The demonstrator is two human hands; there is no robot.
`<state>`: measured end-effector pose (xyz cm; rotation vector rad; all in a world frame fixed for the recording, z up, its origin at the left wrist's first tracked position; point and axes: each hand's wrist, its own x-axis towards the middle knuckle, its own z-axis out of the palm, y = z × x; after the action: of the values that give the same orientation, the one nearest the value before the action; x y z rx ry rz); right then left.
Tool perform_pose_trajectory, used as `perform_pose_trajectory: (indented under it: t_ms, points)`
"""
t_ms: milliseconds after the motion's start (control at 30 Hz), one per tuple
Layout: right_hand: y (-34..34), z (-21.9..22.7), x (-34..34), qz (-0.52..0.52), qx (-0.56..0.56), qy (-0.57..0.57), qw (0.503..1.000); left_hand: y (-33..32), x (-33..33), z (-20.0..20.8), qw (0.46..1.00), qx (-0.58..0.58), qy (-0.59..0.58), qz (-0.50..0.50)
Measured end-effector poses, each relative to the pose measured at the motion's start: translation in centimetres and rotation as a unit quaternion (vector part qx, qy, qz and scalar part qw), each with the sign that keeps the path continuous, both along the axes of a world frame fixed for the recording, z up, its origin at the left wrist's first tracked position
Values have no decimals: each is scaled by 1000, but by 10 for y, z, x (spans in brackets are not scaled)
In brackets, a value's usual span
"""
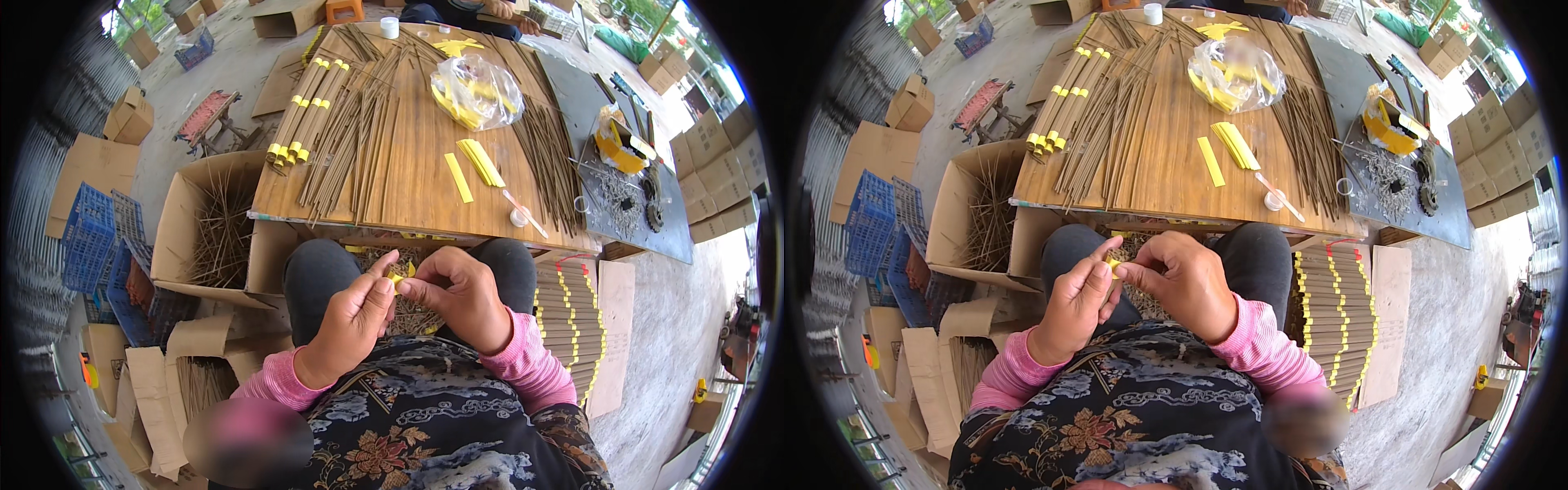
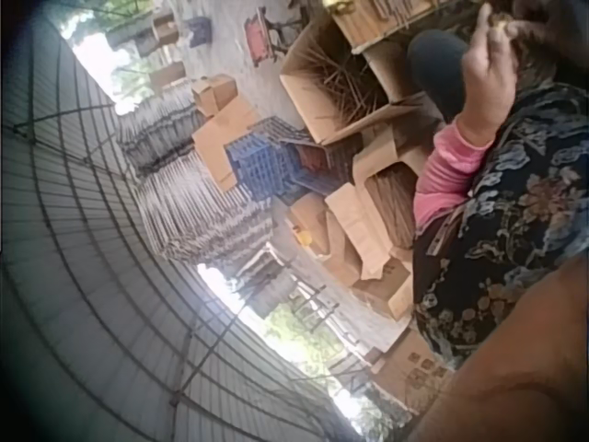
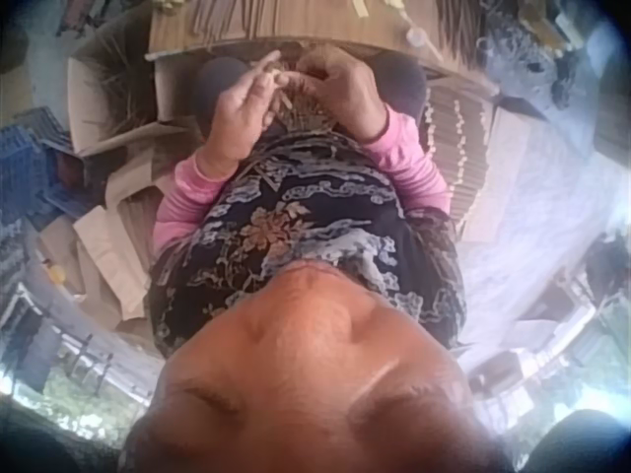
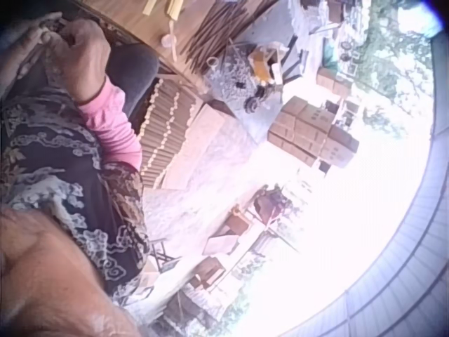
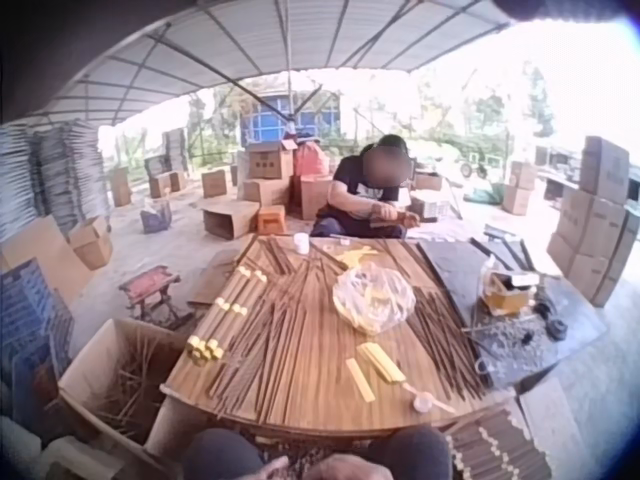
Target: The person gathers thin wooden sticks, aligns them into bundles, and secures them with yellow tape. They apply glue to the tape before wrapping it around the sticks to ensure the bundles stay together.
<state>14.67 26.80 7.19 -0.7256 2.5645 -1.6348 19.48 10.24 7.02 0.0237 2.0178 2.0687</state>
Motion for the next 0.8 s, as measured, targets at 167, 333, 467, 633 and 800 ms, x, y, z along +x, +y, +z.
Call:
perform_pose_trajectory:
  t_ms: [167, 333, 467, 633, 800]
  points:
    - [1, -2, 9, 47, -68, -84, 993, 6, 4, -2, 996, -59, 72, -4]
    - [11, -9, 7, 116, -93, -156, 976, 9, 6, -3, 994, -38, 94, -35]
    - [16, -18, 6, 186, -195, -228, 936, 6, 6, -5, 993, 32, 57, -97]
    - [24, -17, -2, 288, -213, -211, 909, 1, 6, -4, 978, 118, -27, -172]
    - [28, -15, -1, 294, -198, -202, 913, 8, 5, -2, 963, 187, -53, -187]
